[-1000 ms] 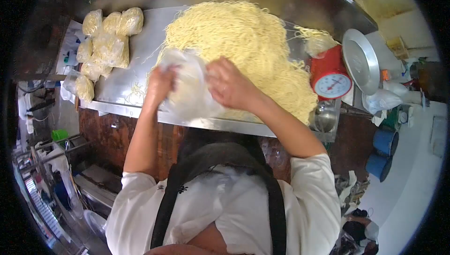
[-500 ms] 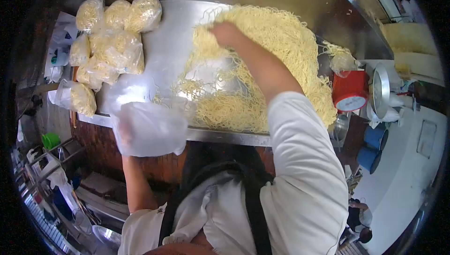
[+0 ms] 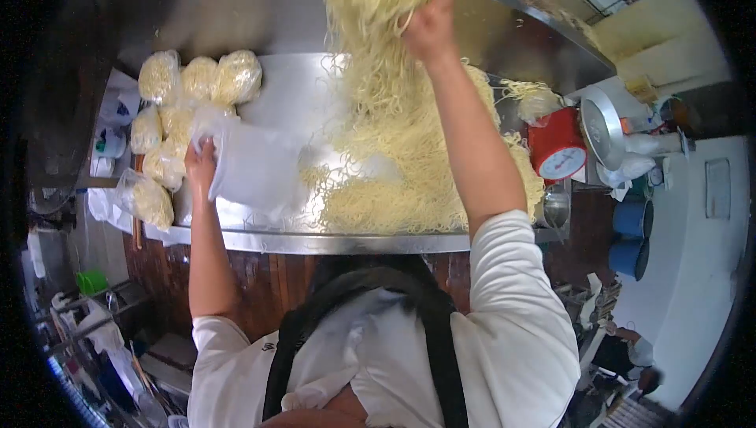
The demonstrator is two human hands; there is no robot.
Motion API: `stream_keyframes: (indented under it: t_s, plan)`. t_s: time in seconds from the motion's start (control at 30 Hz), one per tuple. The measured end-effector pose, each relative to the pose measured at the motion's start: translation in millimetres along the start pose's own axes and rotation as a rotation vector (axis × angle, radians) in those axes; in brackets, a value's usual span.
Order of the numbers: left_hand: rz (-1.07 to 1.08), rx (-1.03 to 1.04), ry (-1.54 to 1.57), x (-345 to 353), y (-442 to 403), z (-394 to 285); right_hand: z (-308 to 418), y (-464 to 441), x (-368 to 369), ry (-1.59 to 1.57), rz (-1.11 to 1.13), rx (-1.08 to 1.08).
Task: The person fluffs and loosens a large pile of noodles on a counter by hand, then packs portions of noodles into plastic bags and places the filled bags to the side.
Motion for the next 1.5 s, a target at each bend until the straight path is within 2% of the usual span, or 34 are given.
stream_keyframes:
  t_s: [0.07, 0.1, 0.13, 0.17, 0.2, 0.23, 0.27, 0.3, 0.33, 0.37, 0.43, 0.5, 0.57, 0.6, 0.63, 0.67, 0.7, 0.73, 0.77, 0.8, 0.87, 0.9, 0.93, 0.97, 1.0, 1.03, 1.1, 1.13, 1.2, 1.27, 1.33, 1.4, 1.47, 1.5]
  plan:
    - [0.044, 0.054, -0.091, 22.3, -36.8, -25.3, 50.5, -54.6, -24.7, -0.206, -0.238, 0.132]
    - [0.055, 0.086, -0.174, 34.5, -56.3, -40.0, 88.0, -84.7, -7.5, -0.272, -0.171, 0.037]
    - [0.020, 0.216, -0.230, 48.5, -78.5, -48.2, 123.9, -113.0, 9.9, -0.338, -0.101, -0.058]
    - [-0.020, 0.345, -0.285, 64.3, -100.9, -56.7, 150.1, -131.5, 10.3, -0.096, -0.129, -0.142]
    - [-0.037, 0.377, -0.263, 80.4, -117.0, -73.3, 171.2, -146.4, 8.8, 0.144, -0.159, -0.218]
    - [-0.056, 0.405, -0.243, 95.8, -130.8, -87.2, 192.1, -158.6, 6.8, 0.419, -0.053, -0.321]
    - [-0.078, 0.448, -0.321, 110.7, -139.1, -104.5, 195.6, -155.9, 8.6, 0.347, -0.083, -0.278]
    - [-0.100, 0.486, -0.401, 126.4, -142.2, -122.2, 197.1, -147.9, 12.1, 0.274, -0.111, -0.230]
    - [-0.100, 0.511, -0.333, 144.4, -143.9, -139.0, 193.4, -141.2, 13.6, 0.200, -0.136, -0.177]
    - [-0.103, 0.531, -0.267, 159.7, -137.9, -154.5, 177.9, -126.3, -1.2, -0.118, -0.175, 0.027]
    - [-0.062, 0.540, -0.129, 181.7, -97.3, -196.1, 131.2, -68.9, -3.1, 0.101, -0.167, 0.291]
    - [0.096, 0.590, 0.038, 185.5, -34.6, -227.3, 101.3, -1.0, 15.7, 0.309, -0.087, 0.538]
    - [0.146, 0.812, 0.138, 182.6, 16.4, -209.4, 71.4, 40.3, 47.2, 0.335, 0.016, 0.701]
    - [0.180, 0.793, 0.011, 173.2, 47.1, -202.4, 56.5, 61.0, 63.1, 0.352, 0.075, 0.780]
    - [0.216, 0.770, -0.120, 161.2, 75.4, -194.7, 43.3, 68.0, 67.4, 0.226, 0.084, 0.804]
    - [0.257, 0.916, -0.132, 152.7, 96.8, -172.8, 30.3, 75.1, 71.8, 0.102, 0.091, 0.831]
    - [0.301, 1.063, -0.144, 149.7, 111.8, -144.6, 15.2, 76.5, 76.9, -0.048, -0.001, 0.903]
    - [0.320, 1.003, -0.185, 148.0, 124.1, -120.2, -0.3, 78.0, 84.2, -0.201, -0.098, 0.976]
    - [0.339, 0.938, -0.225, 146.7, 137.9, -96.7, -19.7, 74.8, 95.1, -0.749, -0.186, 0.966]
    - [0.351, 0.873, -0.261, 147.0, 146.5, -77.4, -59.0, 87.8, 116.0, -0.528, -0.204, 0.872]
    - [0.215, 0.683, -0.292, 149.4, 130.1, -47.2, -127.3, 135.4, 128.7, -0.057, 0.050, 0.773]
    - [0.152, 0.580, -0.313, 143.7, 127.3, -27.1, -152.4, 158.9, 127.4, 0.182, 0.318, 0.752]
    - [0.191, 0.440, -0.386, 132.3, 126.5, 0.3, -165.0, 173.4, 129.4, 0.419, 0.584, 0.694]
    - [0.216, 0.316, -0.449, 123.9, 116.7, 30.4, -142.8, 195.3, 127.3, 0.831, 0.628, 0.583]
    - [0.237, 0.188, -0.504, 120.7, 111.4, 55.8, -130.9, 210.0, 128.2, 0.994, 0.671, 0.557]
    - [0.220, 0.153, -0.405, 118.3, 115.0, 67.4, -120.4, 227.4, 129.6, 1.155, 0.706, 0.537]
    - [0.287, 0.182, -0.363, 128.6, 125.3, 81.2, -135.3, 245.5, 132.6, 1.011, 0.670, 0.795]
    - [0.319, 0.201, -0.338, 139.4, 131.9, 80.8, -168.7, 246.7, 132.9, 0.691, 0.586, 1.037]
    - [0.514, 0.168, -0.276, 154.3, 143.2, 54.3, -188.5, 237.6, 137.8, 0.263, 0.463, 1.103]
    - [0.829, 0.037, -0.183, 147.3, 135.8, 7.3, -176.3, 215.0, 141.8, 0.083, 0.415, 0.820]
    - [0.917, -0.084, -0.225, 127.5, 104.5, -18.2, -187.9, 233.3, 131.2, 0.188, 0.472, 0.627]
    - [0.593, 0.680, -0.557, 123.9, 60.0, -4.5, -139.7, 223.0, 106.1, 0.458, 0.772, 0.499]
    - [0.561, 0.922, -0.843, 151.2, 48.0, 31.4, -117.1, 235.1, 89.6, 0.749, 0.834, 0.692]
    - [0.602, 0.933, -0.917, 162.6, 45.0, 54.7, -108.1, 243.6, 87.4, 0.896, 0.860, 0.796]
Point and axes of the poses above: each hand's wrist, its own y-axis away from the middle knuckle, its own x-axis out of the palm, z = x × y, the point moved 1 cm from there along -y, towards the middle knuckle, and after that the axes turned 3 degrees about z, right-handed, at the moved point
